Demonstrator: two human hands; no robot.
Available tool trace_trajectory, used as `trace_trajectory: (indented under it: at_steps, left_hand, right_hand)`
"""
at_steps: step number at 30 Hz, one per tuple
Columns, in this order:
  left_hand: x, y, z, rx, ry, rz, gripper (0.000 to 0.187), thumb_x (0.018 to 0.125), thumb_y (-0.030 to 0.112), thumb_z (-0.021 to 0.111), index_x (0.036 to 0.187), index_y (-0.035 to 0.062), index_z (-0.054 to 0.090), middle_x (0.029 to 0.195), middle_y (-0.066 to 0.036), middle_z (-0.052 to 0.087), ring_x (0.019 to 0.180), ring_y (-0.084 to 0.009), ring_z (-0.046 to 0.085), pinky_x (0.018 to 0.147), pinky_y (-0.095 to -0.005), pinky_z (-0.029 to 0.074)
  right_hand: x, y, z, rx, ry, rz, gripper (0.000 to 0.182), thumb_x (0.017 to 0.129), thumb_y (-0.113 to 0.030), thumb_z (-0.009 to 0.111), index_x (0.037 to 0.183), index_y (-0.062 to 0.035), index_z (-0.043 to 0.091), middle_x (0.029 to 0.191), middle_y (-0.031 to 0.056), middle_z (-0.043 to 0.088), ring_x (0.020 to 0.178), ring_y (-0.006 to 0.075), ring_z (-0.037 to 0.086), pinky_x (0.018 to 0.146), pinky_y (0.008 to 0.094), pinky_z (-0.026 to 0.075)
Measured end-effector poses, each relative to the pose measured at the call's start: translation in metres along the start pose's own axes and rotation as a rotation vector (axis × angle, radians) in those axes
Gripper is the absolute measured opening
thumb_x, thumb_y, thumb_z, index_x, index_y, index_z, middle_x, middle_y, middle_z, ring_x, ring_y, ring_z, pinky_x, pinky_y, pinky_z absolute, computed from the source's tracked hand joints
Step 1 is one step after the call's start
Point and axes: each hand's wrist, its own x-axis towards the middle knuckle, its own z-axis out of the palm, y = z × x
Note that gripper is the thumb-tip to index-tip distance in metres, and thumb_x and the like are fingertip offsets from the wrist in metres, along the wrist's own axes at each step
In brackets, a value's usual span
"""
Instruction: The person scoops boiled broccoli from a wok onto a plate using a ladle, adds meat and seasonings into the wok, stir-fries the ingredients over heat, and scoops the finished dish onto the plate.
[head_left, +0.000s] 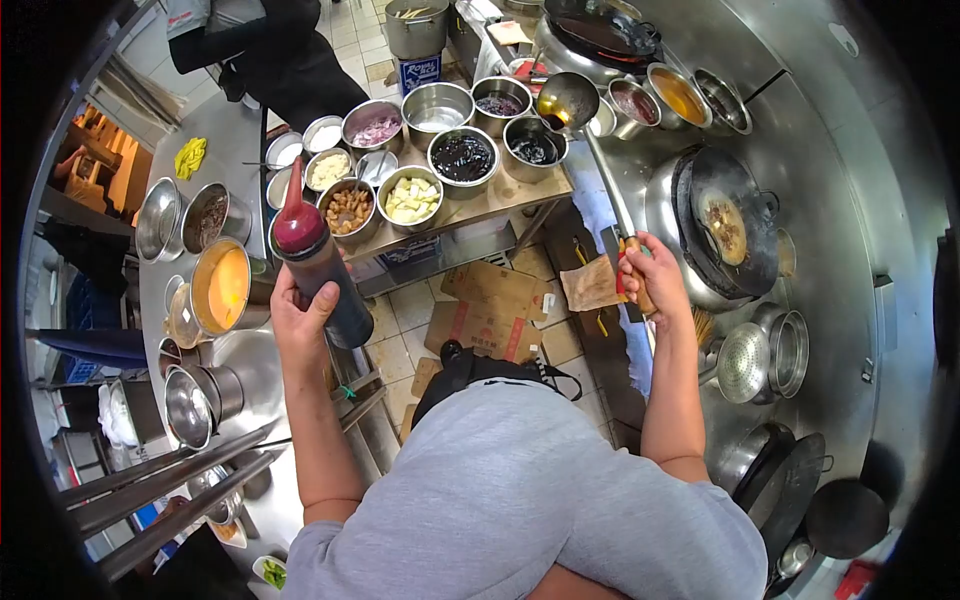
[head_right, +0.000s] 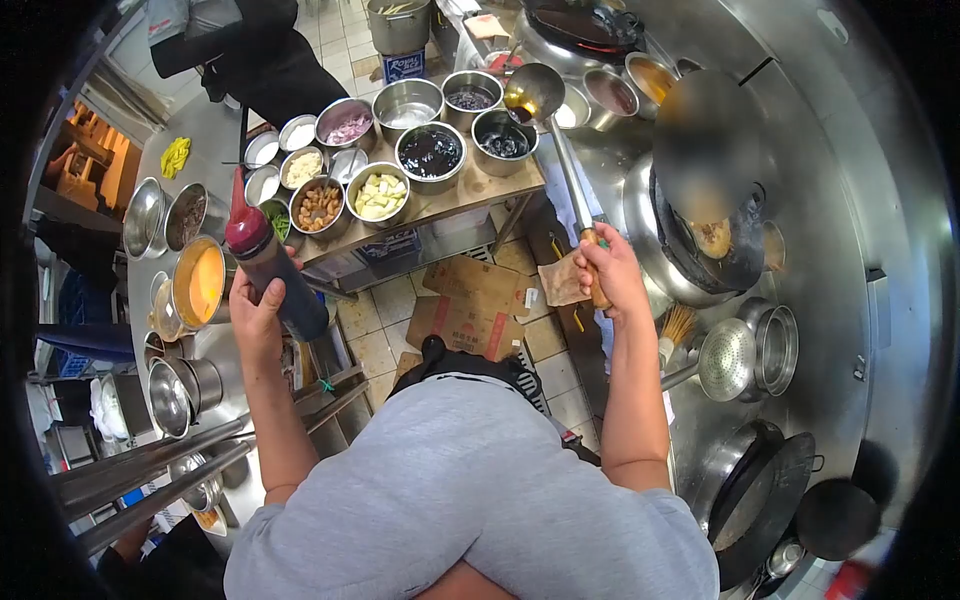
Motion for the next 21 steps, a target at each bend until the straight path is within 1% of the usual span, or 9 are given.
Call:
trace_trajectory:
  at_steps: [2,6,8,12,14,18,20,21]
  left_hand:
    - [0.0,-0.002,-0.001,0.04,0.006,0.001,0.056,0.075,0.03,0.072,0.114,-0.0011,0.048,0.107,-0.012,0.059,0.095,-0.0195,0.058,0.087,-0.0321,0.044]
    - [0.0,-0.012,-0.002,0.062,0.039,-0.004,0.055,0.074,0.028,0.073,0.114,-0.0009,0.049,0.107,-0.011,0.059,0.095,-0.0188,0.057,0.087,-0.032,0.043]
    - [-0.001,-0.012,-0.002,0.053,0.014,-0.012,0.054,0.074,0.026,0.074,0.114,-0.0006,0.05,0.107,-0.011,0.059,0.096,-0.0183,0.057,0.087,-0.0317,0.043]
    - [-0.002,-0.017,-0.002,0.065,0.024,-0.016,0.054,0.074,0.024,0.074,0.114,-0.0007,0.05,0.106,-0.01,0.06,0.096,-0.0178,0.057,0.087,-0.0315,0.043]
    - [-0.003,-0.019,-0.002,0.017,0.028,-0.038,0.054,0.071,0.017,0.075,0.117,0.0,0.051,0.105,-0.005,0.059,0.097,-0.0139,0.053,0.088,-0.0269,0.038]
    - [-0.006,-0.017,0.003,0.021,0.047,-0.035,0.055,0.071,0.017,0.075,0.117,-0.0004,0.051,0.104,-0.005,0.059,0.095,-0.0143,0.054,0.088,-0.0273,0.038]
    - [-0.008,-0.017,0.006,0.057,0.02,-0.011,0.054,0.074,0.024,0.074,0.114,-0.0008,0.049,0.106,-0.01,0.06,0.096,-0.0185,0.057,0.087,-0.0314,0.043]
    - [-0.01,-0.017,0.007,0.062,0.014,-0.005,0.054,0.074,0.024,0.074,0.114,-0.0008,0.049,0.106,-0.01,0.06,0.096,-0.0185,0.057,0.087,-0.0314,0.043]
  right_hand:
    - [0.001,-0.001,0.001,0.023,-0.003,0.0,0.031,0.088,-0.007,0.05,0.115,-0.0053,0.036,0.068,0.0064,0.048,0.044,0.0102,0.043,0.037,0.0213,0.034]
    - [0.003,-0.001,0.001,0.035,-0.016,-0.009,0.025,0.088,-0.007,0.049,0.109,-0.006,0.036,0.069,0.0066,0.048,0.045,0.0101,0.043,0.037,0.0212,0.034]
    - [0.003,-0.002,0.002,0.036,-0.016,-0.007,0.025,0.088,-0.007,0.049,0.11,-0.0061,0.036,0.069,0.0066,0.048,0.044,0.0101,0.042,0.037,0.0212,0.034]
    - [0.003,-0.003,0.001,0.033,-0.029,-0.009,0.026,0.088,-0.007,0.049,0.111,-0.0059,0.036,0.069,0.0065,0.047,0.045,0.0099,0.042,0.037,0.0211,0.034]
    - [0.003,-0.003,0.001,0.032,-0.031,-0.009,0.027,0.088,-0.008,0.049,0.112,-0.0059,0.036,0.069,0.0064,0.047,0.045,0.0099,0.042,0.037,0.021,0.034]
    - [0.002,0.0,-0.002,0.025,-0.033,-0.028,0.028,0.088,-0.009,0.05,0.112,-0.0056,0.036,0.069,0.0061,0.048,0.044,0.0092,0.042,0.037,0.0206,0.035]
    - [0.002,0.004,-0.004,0.024,-0.034,-0.039,0.028,0.088,-0.009,0.051,0.112,-0.0055,0.036,0.07,0.0061,0.048,0.044,0.009,0.042,0.037,0.0206,0.035]
    - [0.003,0.006,-0.006,0.049,-0.049,-0.024,0.026,0.088,-0.01,0.051,0.111,-0.0056,0.039,0.069,0.0045,0.048,0.046,0.0084,0.043,0.038,0.0207,0.035]
